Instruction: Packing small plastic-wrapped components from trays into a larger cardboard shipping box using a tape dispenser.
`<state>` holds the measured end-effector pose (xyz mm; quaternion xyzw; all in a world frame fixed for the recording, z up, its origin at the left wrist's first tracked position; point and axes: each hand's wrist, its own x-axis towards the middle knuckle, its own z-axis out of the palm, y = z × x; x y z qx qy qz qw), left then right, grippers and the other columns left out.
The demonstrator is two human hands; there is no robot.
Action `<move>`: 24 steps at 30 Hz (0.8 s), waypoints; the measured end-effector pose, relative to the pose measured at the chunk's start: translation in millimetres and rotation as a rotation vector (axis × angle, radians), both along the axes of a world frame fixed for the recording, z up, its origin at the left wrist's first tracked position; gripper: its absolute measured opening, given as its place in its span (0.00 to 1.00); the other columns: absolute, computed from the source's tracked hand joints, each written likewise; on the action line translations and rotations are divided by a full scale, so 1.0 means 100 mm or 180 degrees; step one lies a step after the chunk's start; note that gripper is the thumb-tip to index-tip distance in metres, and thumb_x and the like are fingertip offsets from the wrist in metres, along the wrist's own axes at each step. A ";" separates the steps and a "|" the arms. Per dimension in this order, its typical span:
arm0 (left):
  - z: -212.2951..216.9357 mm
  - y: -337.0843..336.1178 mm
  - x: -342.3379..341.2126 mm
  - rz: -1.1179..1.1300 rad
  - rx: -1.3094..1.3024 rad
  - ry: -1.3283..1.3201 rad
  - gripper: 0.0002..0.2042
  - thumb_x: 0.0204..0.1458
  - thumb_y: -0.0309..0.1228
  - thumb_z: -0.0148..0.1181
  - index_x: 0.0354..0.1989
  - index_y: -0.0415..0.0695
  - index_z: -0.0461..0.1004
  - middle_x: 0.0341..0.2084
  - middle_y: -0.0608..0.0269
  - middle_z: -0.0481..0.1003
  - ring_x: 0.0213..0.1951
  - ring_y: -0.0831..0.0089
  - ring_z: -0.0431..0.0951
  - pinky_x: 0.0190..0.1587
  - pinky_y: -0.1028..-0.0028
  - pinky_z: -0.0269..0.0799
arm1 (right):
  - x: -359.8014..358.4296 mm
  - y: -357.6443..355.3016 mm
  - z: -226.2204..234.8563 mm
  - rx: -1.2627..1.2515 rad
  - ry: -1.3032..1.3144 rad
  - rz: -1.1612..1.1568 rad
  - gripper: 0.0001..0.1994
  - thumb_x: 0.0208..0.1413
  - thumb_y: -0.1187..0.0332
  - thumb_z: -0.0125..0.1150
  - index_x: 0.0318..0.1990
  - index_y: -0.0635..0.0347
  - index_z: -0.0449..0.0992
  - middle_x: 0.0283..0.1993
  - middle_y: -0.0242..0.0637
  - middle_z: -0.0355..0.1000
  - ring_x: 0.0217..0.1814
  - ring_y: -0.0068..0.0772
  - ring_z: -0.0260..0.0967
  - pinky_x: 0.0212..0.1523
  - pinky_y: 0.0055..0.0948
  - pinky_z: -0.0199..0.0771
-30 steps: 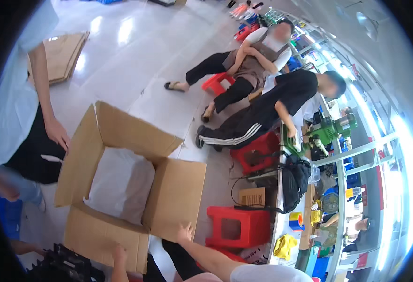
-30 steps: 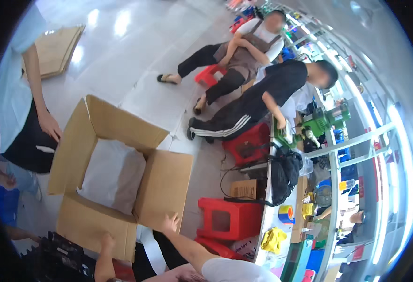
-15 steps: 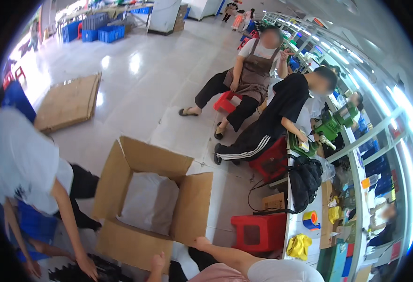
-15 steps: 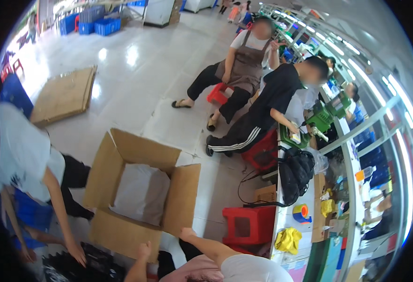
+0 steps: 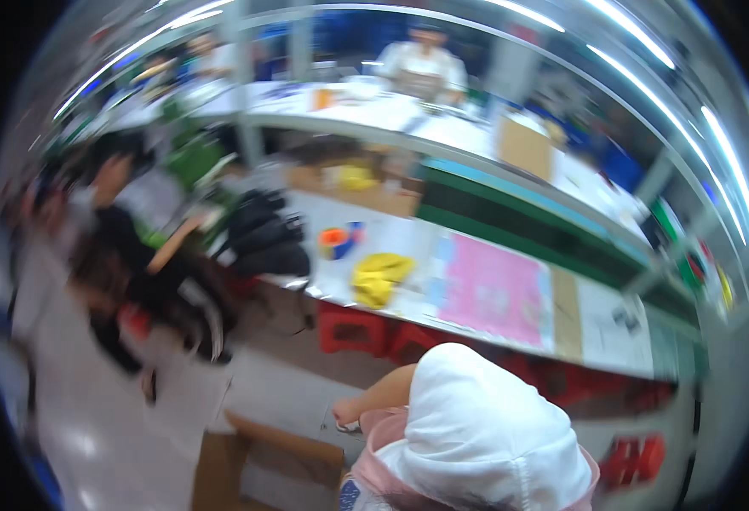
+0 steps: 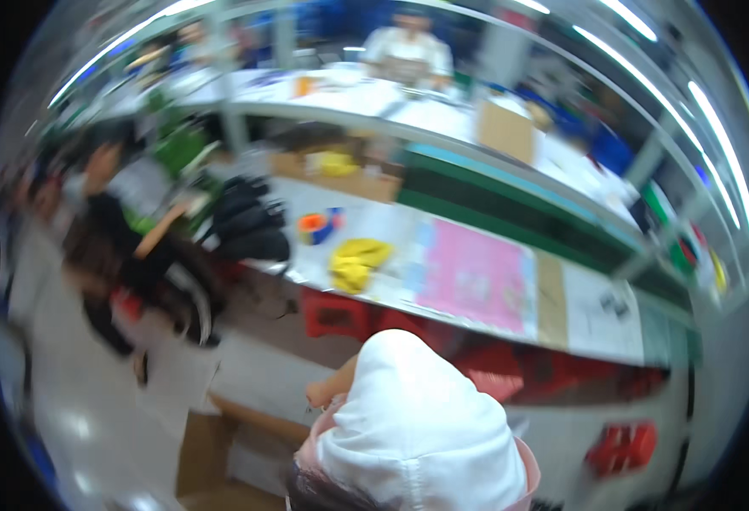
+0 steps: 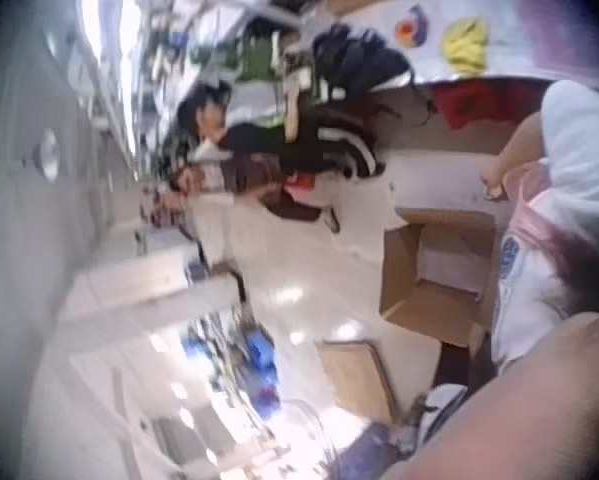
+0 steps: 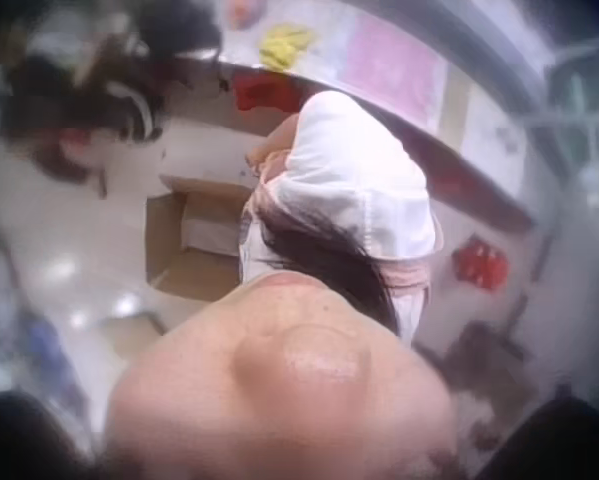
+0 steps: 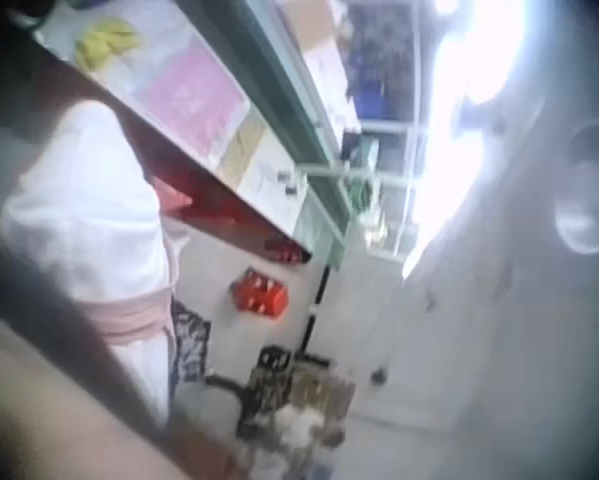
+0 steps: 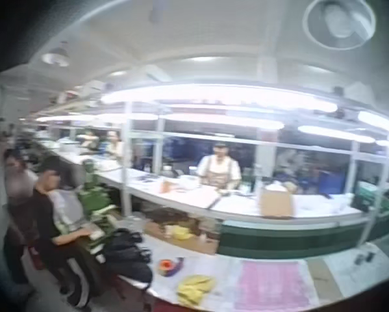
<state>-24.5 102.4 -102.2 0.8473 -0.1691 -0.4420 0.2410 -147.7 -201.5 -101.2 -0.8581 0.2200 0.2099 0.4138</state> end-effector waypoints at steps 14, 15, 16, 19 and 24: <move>0.46 -1.82 0.64 -0.1310 -0.0162 -0.0045 0.14 0.51 0.33 0.44 0.36 0.37 0.74 0.38 0.46 0.73 0.43 0.53 0.73 0.47 0.63 0.67 | -3.64 -1.30 3.27 -0.2952 -0.2806 -0.5951 0.15 0.49 0.78 0.45 0.46 0.67 0.61 0.20 0.40 0.69 0.18 0.28 0.67 0.18 0.30 0.68; 0.44 -1.80 0.65 -0.1292 -0.0145 -0.0041 0.14 0.51 0.33 0.44 0.36 0.37 0.74 0.38 0.46 0.73 0.43 0.54 0.73 0.47 0.63 0.67 | -4.01 -1.42 3.59 -0.3471 -0.3283 -0.6019 0.19 0.49 0.79 0.43 0.51 0.69 0.56 0.19 0.40 0.68 0.16 0.27 0.65 0.16 0.27 0.67; 0.44 -1.71 0.76 -0.1159 -0.0124 -0.0100 0.14 0.50 0.32 0.45 0.36 0.38 0.74 0.38 0.47 0.73 0.43 0.54 0.73 0.47 0.64 0.67 | -3.96 -1.47 4.12 -0.3386 -0.3453 -0.6333 0.20 0.49 0.79 0.43 0.52 0.70 0.54 0.20 0.40 0.68 0.15 0.27 0.64 0.15 0.28 0.66; 0.28 -1.37 0.76 -0.0951 -0.0092 0.0004 0.13 0.50 0.32 0.45 0.35 0.38 0.75 0.37 0.47 0.74 0.43 0.54 0.73 0.47 0.64 0.67 | -5.37 -1.92 4.62 -0.3072 -0.4290 -0.6735 0.15 0.51 0.70 0.51 0.47 0.66 0.68 0.27 0.38 0.72 0.27 0.30 0.69 0.27 0.27 0.69; -0.18 -0.52 0.31 -0.0458 -0.0108 -0.0139 0.12 0.49 0.30 0.47 0.34 0.39 0.75 0.37 0.49 0.74 0.43 0.56 0.73 0.46 0.65 0.67 | -6.80 -2.16 5.65 -0.3177 -0.4479 -0.5688 0.15 0.54 0.68 0.49 0.47 0.65 0.68 0.33 0.39 0.72 0.31 0.28 0.69 0.32 0.24 0.70</move>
